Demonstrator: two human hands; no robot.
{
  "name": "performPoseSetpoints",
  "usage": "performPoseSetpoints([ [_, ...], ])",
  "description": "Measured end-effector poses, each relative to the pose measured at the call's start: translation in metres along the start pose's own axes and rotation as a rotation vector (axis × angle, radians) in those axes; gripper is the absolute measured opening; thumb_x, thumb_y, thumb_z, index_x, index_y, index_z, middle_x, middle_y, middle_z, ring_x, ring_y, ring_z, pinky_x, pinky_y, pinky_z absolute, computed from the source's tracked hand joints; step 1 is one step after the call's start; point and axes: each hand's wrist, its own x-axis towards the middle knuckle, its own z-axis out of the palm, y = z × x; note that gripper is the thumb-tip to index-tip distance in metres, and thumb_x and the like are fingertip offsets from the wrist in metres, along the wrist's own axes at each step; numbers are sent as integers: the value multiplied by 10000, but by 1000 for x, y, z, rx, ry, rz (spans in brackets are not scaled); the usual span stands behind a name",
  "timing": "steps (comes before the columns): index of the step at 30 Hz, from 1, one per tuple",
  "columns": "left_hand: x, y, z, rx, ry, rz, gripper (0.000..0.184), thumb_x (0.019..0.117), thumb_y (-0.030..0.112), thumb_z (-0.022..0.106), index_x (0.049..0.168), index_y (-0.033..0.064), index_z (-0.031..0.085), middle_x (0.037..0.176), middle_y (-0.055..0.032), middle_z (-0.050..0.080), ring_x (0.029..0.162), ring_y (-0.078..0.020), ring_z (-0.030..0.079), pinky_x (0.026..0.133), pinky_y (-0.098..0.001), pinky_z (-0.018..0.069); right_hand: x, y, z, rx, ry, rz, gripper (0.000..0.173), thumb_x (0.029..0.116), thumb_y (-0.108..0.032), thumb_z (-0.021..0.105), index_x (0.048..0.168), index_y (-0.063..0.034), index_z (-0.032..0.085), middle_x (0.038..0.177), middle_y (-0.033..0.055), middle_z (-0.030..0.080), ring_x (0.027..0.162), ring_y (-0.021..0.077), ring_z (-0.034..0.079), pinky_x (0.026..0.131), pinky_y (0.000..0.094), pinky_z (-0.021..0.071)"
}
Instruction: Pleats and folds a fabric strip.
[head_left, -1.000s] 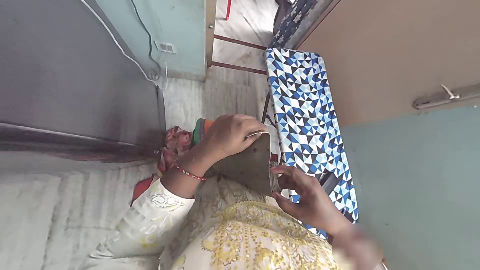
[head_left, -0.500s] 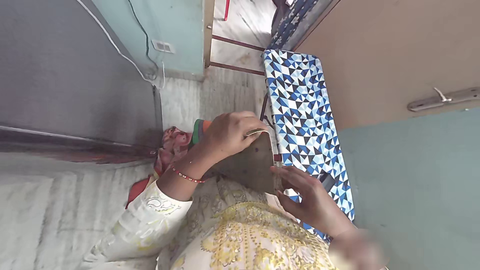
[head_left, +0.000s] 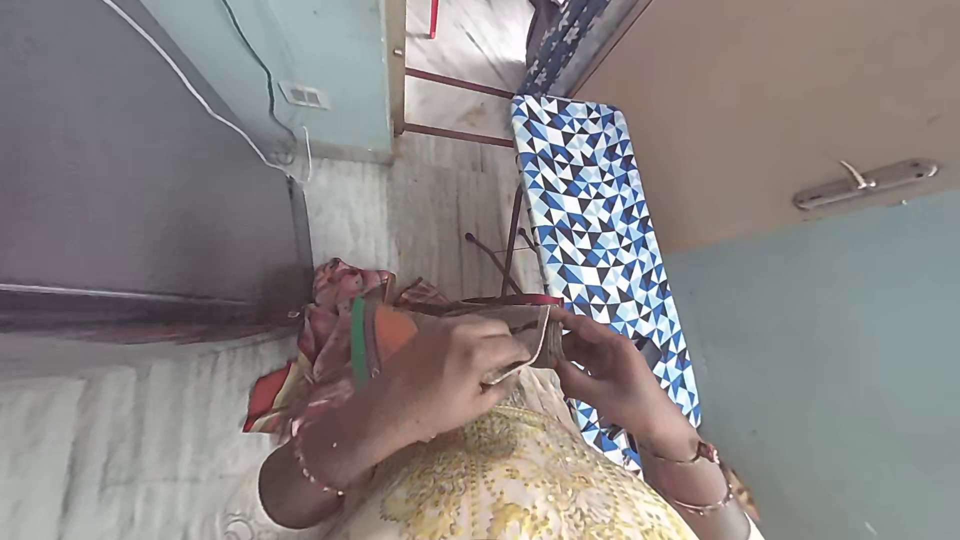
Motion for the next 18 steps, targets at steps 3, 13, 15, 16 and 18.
performPoseSetpoints([
  [3, -7, 1, 16, 2, -12, 27, 195, 920, 205, 637, 1023, 107, 771, 955, -53, 751, 901, -189, 726, 796, -299, 584, 1, 2, 3, 41, -5, 3, 575, 863, -68, 686, 1399, 80, 542, 1254, 140, 655, 887, 64, 706, 792, 224, 617],
  [13, -20, -5, 31, 10, 7, 40, 223, 931, 155, 615, 1079, 105, 775, 1021, -68, 759, 951, -218, 725, 833, -308, 578, 4, 4, 12, 182, 1, 9, 542, 893, -50, 660, 1396, 84, 511, 1173, 71, 699, 829, 43, 688, 710, 204, 596],
  [15, -21, -6, 32, 15, 15, 48, 224, 933, 154, 611, 1076, 109, 778, 1017, -62, 760, 941, -207, 723, 825, -296, 575, 4, 4, 14, 211, 9, 15, 545, 892, -48, 659, 1400, 82, 509, 1165, 69, 701, 820, 46, 687, 696, 202, 594],
  [16, -21, -6, 32, 18, 15, 52, 227, 939, 157, 607, 1082, 111, 777, 1018, -60, 757, 942, -203, 718, 826, -291, 571, 3, 3, 16, 223, 15, 23, 545, 893, -49, 662, 1400, 79, 507, 1159, 65, 704, 809, 45, 685, 683, 198, 589],
  [18, -21, -6, 31, 33, 20, 58, 228, 936, 157, 608, 1081, 108, 778, 1017, -64, 756, 946, -205, 720, 826, -292, 573, 4, 2, 18, 235, 17, 28, 549, 897, -47, 657, 1407, 81, 499, 1165, 62, 706, 811, 42, 686, 685, 196, 589],
])
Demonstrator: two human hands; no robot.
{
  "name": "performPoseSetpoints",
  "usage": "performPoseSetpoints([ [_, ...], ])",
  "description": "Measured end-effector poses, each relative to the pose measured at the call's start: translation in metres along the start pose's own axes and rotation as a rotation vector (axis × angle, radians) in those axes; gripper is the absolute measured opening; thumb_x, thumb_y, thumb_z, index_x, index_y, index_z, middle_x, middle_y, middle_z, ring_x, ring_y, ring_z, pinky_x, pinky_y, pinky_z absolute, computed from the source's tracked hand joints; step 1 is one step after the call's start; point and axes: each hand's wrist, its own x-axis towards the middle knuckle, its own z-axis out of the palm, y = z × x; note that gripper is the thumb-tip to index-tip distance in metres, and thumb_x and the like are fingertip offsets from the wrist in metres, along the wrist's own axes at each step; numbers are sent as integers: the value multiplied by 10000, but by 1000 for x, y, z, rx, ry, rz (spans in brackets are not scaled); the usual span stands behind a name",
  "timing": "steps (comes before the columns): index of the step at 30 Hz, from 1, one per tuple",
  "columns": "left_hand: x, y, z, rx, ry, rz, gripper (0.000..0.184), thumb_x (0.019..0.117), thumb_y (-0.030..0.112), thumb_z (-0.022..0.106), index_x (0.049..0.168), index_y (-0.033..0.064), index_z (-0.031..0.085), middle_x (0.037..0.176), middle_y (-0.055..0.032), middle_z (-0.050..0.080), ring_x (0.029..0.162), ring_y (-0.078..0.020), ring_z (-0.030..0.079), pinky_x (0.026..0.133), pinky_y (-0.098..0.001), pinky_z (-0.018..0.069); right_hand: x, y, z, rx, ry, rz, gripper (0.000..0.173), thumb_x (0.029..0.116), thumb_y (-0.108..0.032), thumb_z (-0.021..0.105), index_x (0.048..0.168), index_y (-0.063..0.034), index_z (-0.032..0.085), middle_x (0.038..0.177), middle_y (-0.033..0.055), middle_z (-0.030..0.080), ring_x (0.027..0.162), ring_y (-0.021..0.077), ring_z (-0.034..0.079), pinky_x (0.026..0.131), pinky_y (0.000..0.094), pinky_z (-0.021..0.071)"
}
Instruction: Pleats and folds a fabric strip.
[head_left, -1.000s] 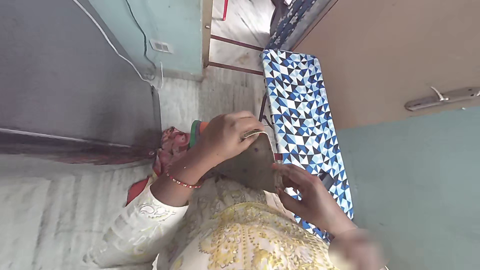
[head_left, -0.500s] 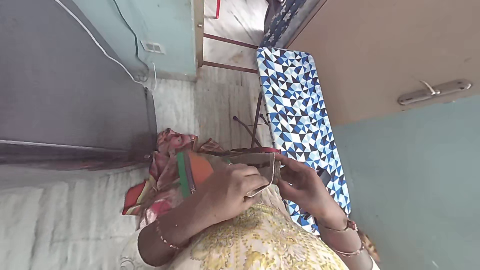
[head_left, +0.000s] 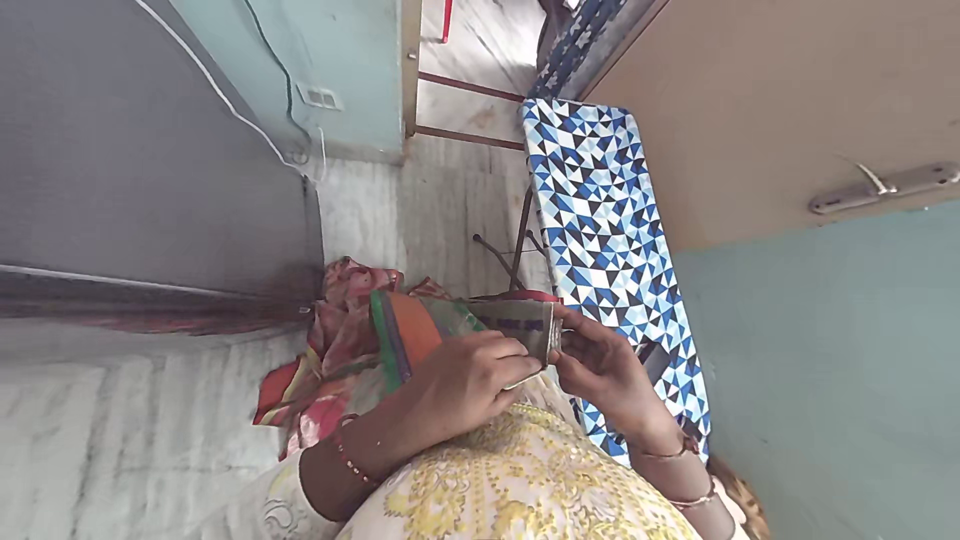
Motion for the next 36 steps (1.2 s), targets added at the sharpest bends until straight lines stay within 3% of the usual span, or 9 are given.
performPoseSetpoints([
  [5, 3, 2, 1, 44, 12, 35, 204, 965, 137, 580, 1034, 85, 765, 1003, -73, 753, 941, -224, 722, 825, -305, 579, 0, 1, 3, 18, -1, -10, 554, 913, -56, 631, 1420, 94, 466, 1108, 39, 714, 738, 14, 648, 586, 168, 538],
  [8, 6, 1, 3, 63, 14, 56, 204, 981, 128, 562, 996, 70, 757, 973, -75, 748, 910, -224, 720, 810, -308, 577, 0, 1, 3, 25, 21, -19, 576, 888, -70, 649, 1409, 106, 475, 1111, 37, 717, 768, 20, 660, 623, 174, 552],
  [11, 7, 2, 6, 72, 24, 63, 206, 977, 116, 555, 975, 64, 754, 938, -77, 737, 879, -219, 712, 784, -301, 573, 0, 3, 2, -13, 32, -35, 611, 879, -125, 733, 1388, 114, 496, 1168, 86, 706, 865, 82, 716, 774, 243, 623],
  [14, 7, 4, 8, 63, 20, 41, 215, 959, 108, 569, 1018, 59, 770, 972, -88, 751, 899, -238, 725, 791, -323, 584, 0, 2, 3, -83, 61, -28, 583, 868, -112, 730, 1373, 94, 523, 1106, 77, 715, 785, 64, 698, 688, 221, 609],
  [18, -1, 0, -2, 8, -48, -49, 287, 872, 80, 609, 1111, 88, 767, 1081, -85, 758, 1006, -265, 726, 868, -400, 585, 3, 2, -5, -186, 77, -69, 565, 861, -84, 716, 1363, 106, 536, 1139, 103, 699, 804, 55, 700, 717, 217, 614],
  [23, -30, -16, -41, 69, -4, -231, 234, 864, 246, 639, 1007, 109, 765, 1031, -61, 763, 974, -220, 730, 857, -411, 588, 6, 6, -23, -271, 95, -72, 566, 859, -90, 719, 1374, 79, 558, 1249, 149, 653, 861, 56, 699, 783, 209, 608],
  [25, -40, -25, -58, 24, 53, -264, 280, 843, 313, 686, 1031, 123, 768, 1016, -44, 759, 975, -140, 713, 874, -324, 574, 6, 8, -31, -289, 83, -66, 566, 861, -91, 721, 1380, 69, 562, 1262, 153, 645, 882, 53, 699, 798, 204, 606],
  [28, -38, -39, -66, -163, 72, -219, 289, 919, 333, 697, 1100, 116, 760, 1027, 8, 744, 960, 31, 653, 865, -150, 531, 6, 12, -41, -322, 21, -107, 559, 862, -104, 715, 1376, 66, 573, 1254, 154, 637, 884, 34, 679, 798, 185, 591],
  [36, 43, -67, 9, -314, 283, -321, 177, 813, 107, 729, 935, -21, 728, 796, 5, 687, 714, 63, 593, 677, -117, 504, 1, 17, -59, -327, -140, -173, 582, 832, -79, 724, 1382, 42, 582, 1279, 150, 623, 920, 53, 685, 813, 211, 599],
])
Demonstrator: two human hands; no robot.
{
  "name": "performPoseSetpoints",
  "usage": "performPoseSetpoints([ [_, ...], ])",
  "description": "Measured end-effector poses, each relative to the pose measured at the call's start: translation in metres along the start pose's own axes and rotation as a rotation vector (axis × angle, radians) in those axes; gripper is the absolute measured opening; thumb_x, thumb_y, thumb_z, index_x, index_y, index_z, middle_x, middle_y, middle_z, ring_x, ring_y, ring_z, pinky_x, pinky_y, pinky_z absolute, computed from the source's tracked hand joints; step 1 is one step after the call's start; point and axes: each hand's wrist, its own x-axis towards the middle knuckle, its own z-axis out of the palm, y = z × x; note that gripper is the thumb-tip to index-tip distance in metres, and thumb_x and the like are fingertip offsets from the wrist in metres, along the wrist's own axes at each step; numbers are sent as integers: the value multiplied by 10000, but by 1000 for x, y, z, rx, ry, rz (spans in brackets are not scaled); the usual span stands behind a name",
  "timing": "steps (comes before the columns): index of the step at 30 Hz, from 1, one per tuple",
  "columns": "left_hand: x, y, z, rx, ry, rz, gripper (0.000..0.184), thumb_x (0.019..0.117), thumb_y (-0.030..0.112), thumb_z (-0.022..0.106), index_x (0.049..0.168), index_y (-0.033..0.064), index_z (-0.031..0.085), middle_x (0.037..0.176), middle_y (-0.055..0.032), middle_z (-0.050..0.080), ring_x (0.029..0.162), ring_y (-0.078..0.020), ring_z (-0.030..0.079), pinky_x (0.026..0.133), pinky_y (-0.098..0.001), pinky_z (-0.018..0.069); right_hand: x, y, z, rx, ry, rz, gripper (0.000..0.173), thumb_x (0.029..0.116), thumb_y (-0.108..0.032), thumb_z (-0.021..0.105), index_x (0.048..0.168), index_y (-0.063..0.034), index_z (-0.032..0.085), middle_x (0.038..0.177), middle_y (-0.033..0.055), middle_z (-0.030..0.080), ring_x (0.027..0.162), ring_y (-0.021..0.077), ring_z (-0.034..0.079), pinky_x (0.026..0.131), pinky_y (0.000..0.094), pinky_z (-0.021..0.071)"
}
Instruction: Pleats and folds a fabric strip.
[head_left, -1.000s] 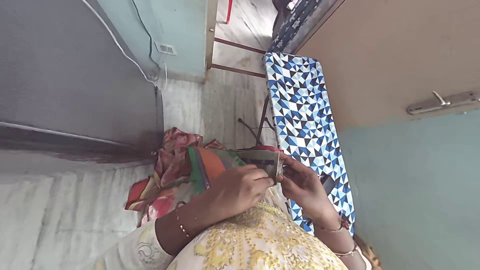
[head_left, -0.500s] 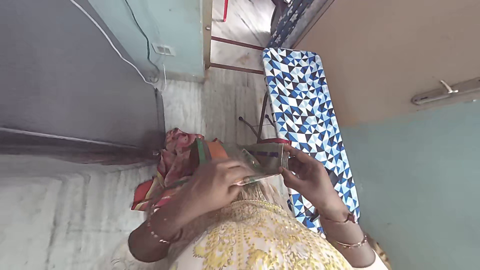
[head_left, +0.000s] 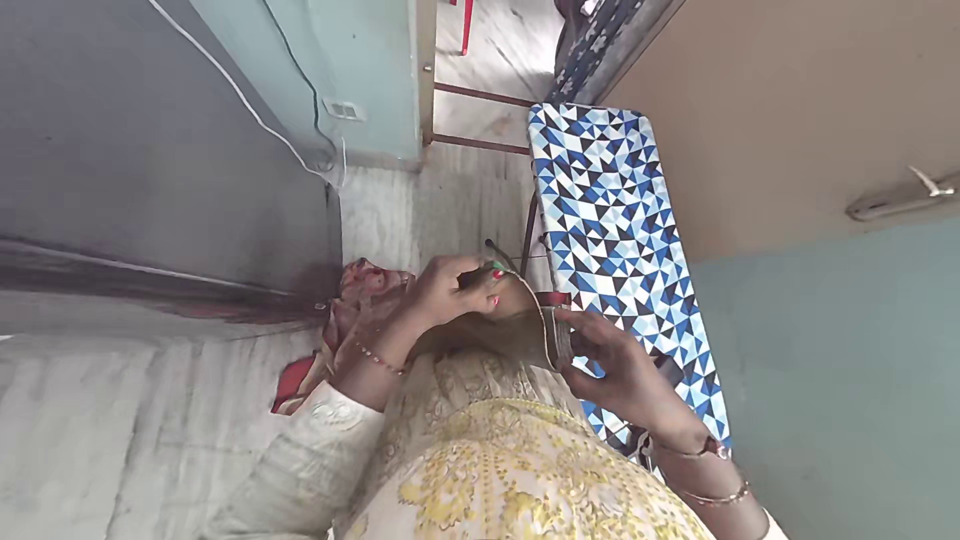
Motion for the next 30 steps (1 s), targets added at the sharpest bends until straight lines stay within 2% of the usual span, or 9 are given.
performPoseSetpoints([
  [3, 17, -2, 28, -46, -34, -71, 149, 828, 80, 715, 941, -16, 701, 780, 10, 665, 690, 42, 603, 655, -141, 527, -5, 5, -6, 26, 0, 6, 593, 827, -62, 725, 1391, 39, 573, 1262, 138, 619, 895, 38, 669, 793, 192, 590],
  [7, 31, -8, 55, 12, -62, -87, 139, 881, 82, 650, 969, -21, 685, 790, -44, 660, 683, -34, 605, 652, -220, 526, -11, 12, -15, 32, 16, 29, 601, 826, -64, 726, 1400, 23, 574, 1254, 127, 623, 887, 36, 666, 791, 196, 590],
  [11, 42, -10, 75, 105, -44, -74, 125, 927, 80, 604, 943, -15, 684, 712, -63, 622, 612, -78, 563, 583, -252, 488, -13, 19, -23, 34, 17, 27, 600, 829, -68, 729, 1400, 28, 571, 1265, 138, 627, 901, 57, 683, 810, 217, 601],
  [14, 51, -10, 84, 139, -60, -63, 145, 934, 109, 612, 882, -10, 678, 702, -77, 618, 613, -106, 571, 581, -277, 485, -14, 23, -28, 37, 14, 22, 606, 828, -70, 729, 1402, 33, 565, 1266, 137, 627, 889, 48, 681, 805, 207, 598],
  [19, 56, -9, 86, 94, -94, -64, 157, 943, 111, 632, 918, -34, 689, 726, -92, 641, 639, -99, 583, 622, -275, 497, -12, 26, -36, 44, 13, 29, 608, 825, -62, 718, 1402, 43, 560, 1258, 137, 632, 867, 30, 667, 791, 192, 585],
  [22, 56, -10, 89, 49, -50, -44, 170, 938, 108, 630, 981, -41, 701, 745, -73, 657, 649, -47, 585, 636, -223, 504, -10, 28, -39, 40, 5, 25, 618, 823, -63, 722, 1408, 47, 554, 1269, 147, 624, 880, 32, 671, 799, 192, 589],
  [24, 57, -10, 93, 34, -18, -58, 186, 931, 100, 631, 1017, -48, 703, 763, -87, 673, 657, -64, 606, 642, -244, 523, -9, 29, -42, 37, 1, 24, 624, 822, -65, 722, 1412, 46, 551, 1263, 142, 620, 879, 26, 663, 797, 185, 583],
  [28, 59, -5, 102, 33, -10, -79, 158, 932, 109, 630, 967, -37, 682, 746, -79, 644, 656, -68, 585, 632, -247, 503, -8, 32, -45, 60, 0, 11, 620, 820, -61, 725, 1403, 55, 551, 1251, 139, 623, 885, 30, 672, 805, 187, 587],
  [30, 59, -6, 106, 20, -20, -79, 169, 941, 121, 620, 961, -37, 679, 759, -78, 650, 683, -64, 596, 663, -250, 513, -7, 34, -47, 60, 2, 3, 615, 816, -58, 723, 1396, 56, 557, 1244, 146, 630, 890, 40, 679, 807, 198, 592],
])
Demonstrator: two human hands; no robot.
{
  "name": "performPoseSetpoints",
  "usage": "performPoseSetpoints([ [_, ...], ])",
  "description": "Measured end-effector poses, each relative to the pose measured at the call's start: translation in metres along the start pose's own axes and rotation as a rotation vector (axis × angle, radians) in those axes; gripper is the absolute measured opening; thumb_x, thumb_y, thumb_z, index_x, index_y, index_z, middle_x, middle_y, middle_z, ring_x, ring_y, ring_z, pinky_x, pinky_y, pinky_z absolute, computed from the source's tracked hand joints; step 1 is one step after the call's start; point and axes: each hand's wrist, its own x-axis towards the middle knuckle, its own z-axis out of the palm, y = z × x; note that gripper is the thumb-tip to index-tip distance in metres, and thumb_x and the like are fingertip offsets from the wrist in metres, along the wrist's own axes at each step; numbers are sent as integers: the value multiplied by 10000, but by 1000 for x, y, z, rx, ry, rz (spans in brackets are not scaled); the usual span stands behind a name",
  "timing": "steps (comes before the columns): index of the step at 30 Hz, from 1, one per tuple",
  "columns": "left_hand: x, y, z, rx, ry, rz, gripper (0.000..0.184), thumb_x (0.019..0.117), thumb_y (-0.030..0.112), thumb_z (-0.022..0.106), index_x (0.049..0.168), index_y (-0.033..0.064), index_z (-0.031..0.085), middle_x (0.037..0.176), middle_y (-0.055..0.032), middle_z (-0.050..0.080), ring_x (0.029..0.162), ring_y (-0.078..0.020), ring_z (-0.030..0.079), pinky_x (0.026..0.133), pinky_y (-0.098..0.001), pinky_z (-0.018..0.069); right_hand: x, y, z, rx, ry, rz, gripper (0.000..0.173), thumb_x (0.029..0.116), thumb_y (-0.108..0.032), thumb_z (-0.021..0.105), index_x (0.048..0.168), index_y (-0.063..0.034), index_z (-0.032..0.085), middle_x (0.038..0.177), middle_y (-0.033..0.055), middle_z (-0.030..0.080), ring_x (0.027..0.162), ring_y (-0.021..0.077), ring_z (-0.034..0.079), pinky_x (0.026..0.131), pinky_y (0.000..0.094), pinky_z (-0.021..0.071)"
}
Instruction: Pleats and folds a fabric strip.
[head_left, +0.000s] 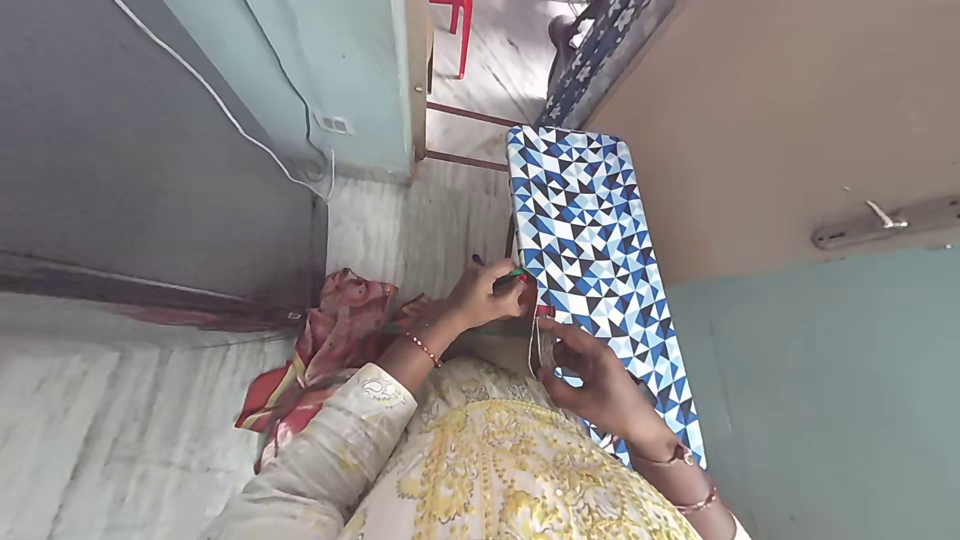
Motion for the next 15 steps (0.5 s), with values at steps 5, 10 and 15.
performPoseSetpoints([
  [5, 0, 3, 5, 1, 21, 3, 179, 952, 129, 595, 957, -35, 666, 733, -66, 630, 659, -59, 580, 638, -247, 501, 1, 2, -5, -13, -6, 13, 627, 812, -76, 728, 1404, 41, 558, 1228, 142, 635, 881, 54, 683, 802, 210, 597],
  [10, 0, 8, 9, 28, 73, -37, 190, 951, 141, 601, 963, -36, 668, 734, -81, 635, 656, -91, 594, 637, -282, 512, 2, 4, -8, -23, -4, 5, 631, 801, -74, 729, 1395, 51, 557, 1196, 129, 647, 850, 46, 676, 783, 209, 594],
  [15, -4, 14, 11, 18, 56, -72, 236, 958, 179, 595, 979, -41, 676, 822, -111, 666, 750, -119, 621, 720, -322, 524, 3, 4, -8, 2, 7, -6, 617, 798, -63, 729, 1378, 59, 559, 1201, 121, 657, 839, 39, 683, 784, 211, 600],
])
